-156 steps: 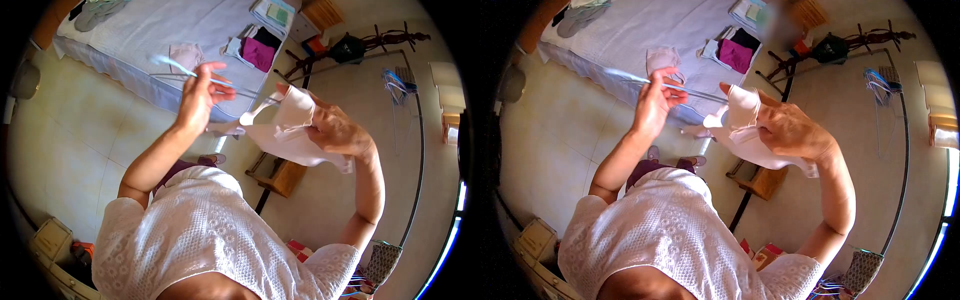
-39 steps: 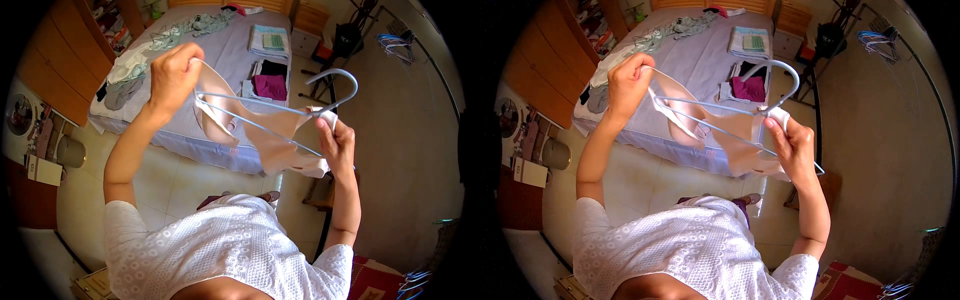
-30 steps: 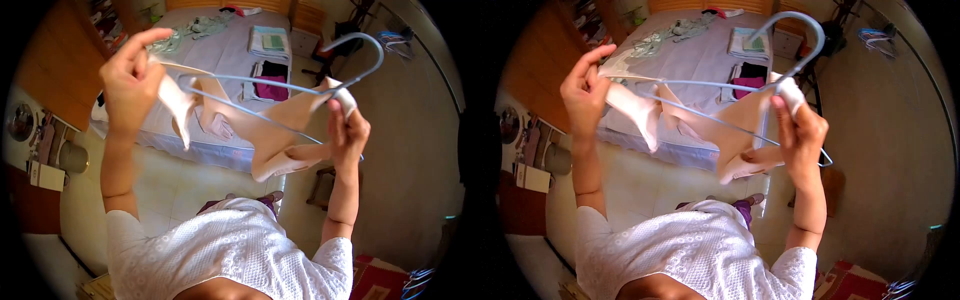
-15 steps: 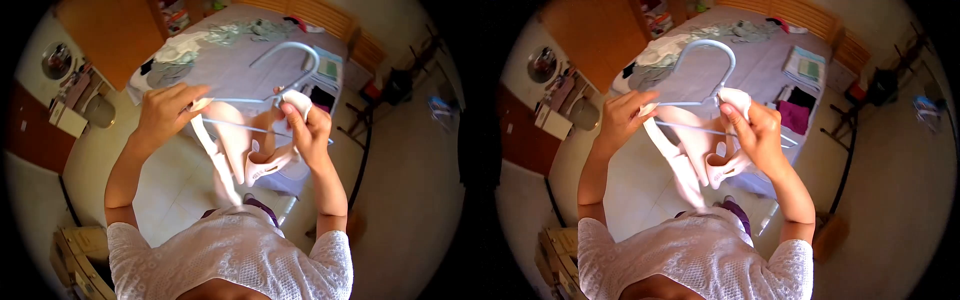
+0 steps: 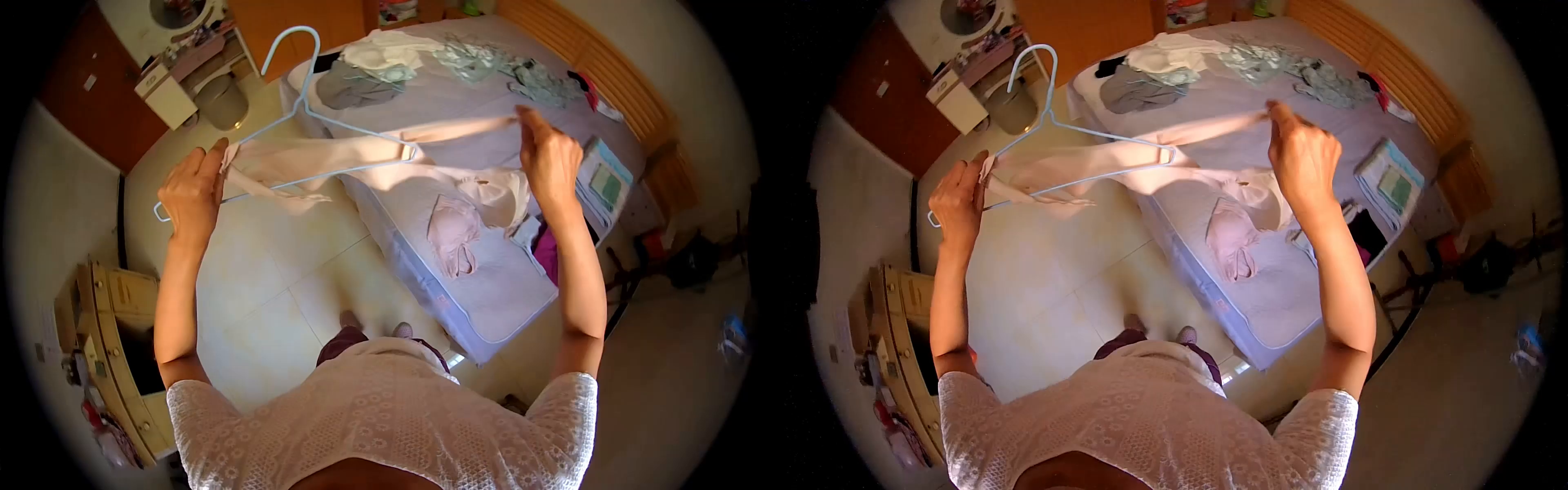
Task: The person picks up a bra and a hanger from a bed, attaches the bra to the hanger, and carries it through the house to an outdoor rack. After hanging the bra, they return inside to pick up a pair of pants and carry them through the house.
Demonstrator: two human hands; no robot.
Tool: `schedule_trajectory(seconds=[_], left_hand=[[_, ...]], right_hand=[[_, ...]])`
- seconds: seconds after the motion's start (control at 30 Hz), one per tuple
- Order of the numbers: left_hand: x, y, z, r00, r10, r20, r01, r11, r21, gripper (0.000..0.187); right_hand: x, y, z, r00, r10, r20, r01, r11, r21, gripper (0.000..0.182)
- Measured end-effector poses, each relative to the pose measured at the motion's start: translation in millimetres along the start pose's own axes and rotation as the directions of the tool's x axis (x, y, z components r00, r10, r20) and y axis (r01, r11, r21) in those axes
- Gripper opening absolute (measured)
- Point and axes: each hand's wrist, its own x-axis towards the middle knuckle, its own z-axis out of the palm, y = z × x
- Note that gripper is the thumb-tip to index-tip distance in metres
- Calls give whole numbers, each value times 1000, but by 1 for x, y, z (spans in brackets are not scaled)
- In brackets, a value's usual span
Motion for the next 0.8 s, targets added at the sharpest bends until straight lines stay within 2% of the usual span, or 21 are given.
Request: schedule_trajectory(seconds=[0.03,0.07,0.17,0.23,0.27,0.33,0.37,0.4,0.43,0.47,0.5,0.57,0.6,0.67,0.7,0.77,0.8], left_hand=[[-6,-6,1,999,-47,-1,47,998,34,24],[-11,-10,1,998,-67,-1,67,996,50,24],[-25,-22,2,988,-143,-51,147,984,98,25],[-30,-36,6,956,-283,-73,277,957,-83,22],[-27,-37,8,955,-287,-73,282,957,-69,22],[-27,-58,12,827,-547,-126,464,793,-395,17],[-27,-69,11,820,-555,-138,470,792,-389,17],[-26,-83,9,817,-552,-164,467,802,-373,13],[-23,-97,7,816,-545,-192,461,814,-355,11],[-19,-111,6,812,-545,-207,461,818,-345,11],[-15,-114,1,826,-503,-255,412,847,-335,11],[-14,-138,-1,849,-408,-336,310,899,-309,11],[-15,-151,-1,841,-420,-343,314,893,-324,11],[-17,-177,4,829,-433,-354,334,891,-309,11],[-18,-189,7,817,-453,-356,359,883,-302,11],[-21,-208,14,803,-492,-336,410,866,-287,10],[-23,-220,20,813,-463,-354,393,884,-253,11]], right_hand=[[12,-9,7,981,-21,-192,15,999,-32,18],[25,-19,13,923,-48,-382,25,998,-66,19],[54,-56,41,887,-103,-451,59,992,-111,19],[72,-86,58,843,-164,-513,134,986,-95,21],[74,-97,63,853,-187,-488,164,982,-89,23],[82,-142,78,851,-278,-446,274,959,-74,26],[81,-162,91,837,-336,-433,347,936,-55,28],[81,-177,104,813,-419,-404,475,879,45,25],[81,-189,105,804,-424,-417,484,874,46,25],[81,-201,103,895,-317,-315,424,824,376,23],[81,-201,101,955,-249,-164,294,689,662,22],[100,-198,119,877,-27,-479,358,702,615,19],[111,-200,127,874,-24,-485,363,695,620,19],[142,-210,145,883,243,-402,246,490,836,16],[158,-226,155,884,246,-397,244,482,842,16],[185,-267,167,982,182,-55,49,39,998,12],[194,-282,172,983,175,-50,46,28,999,12]])
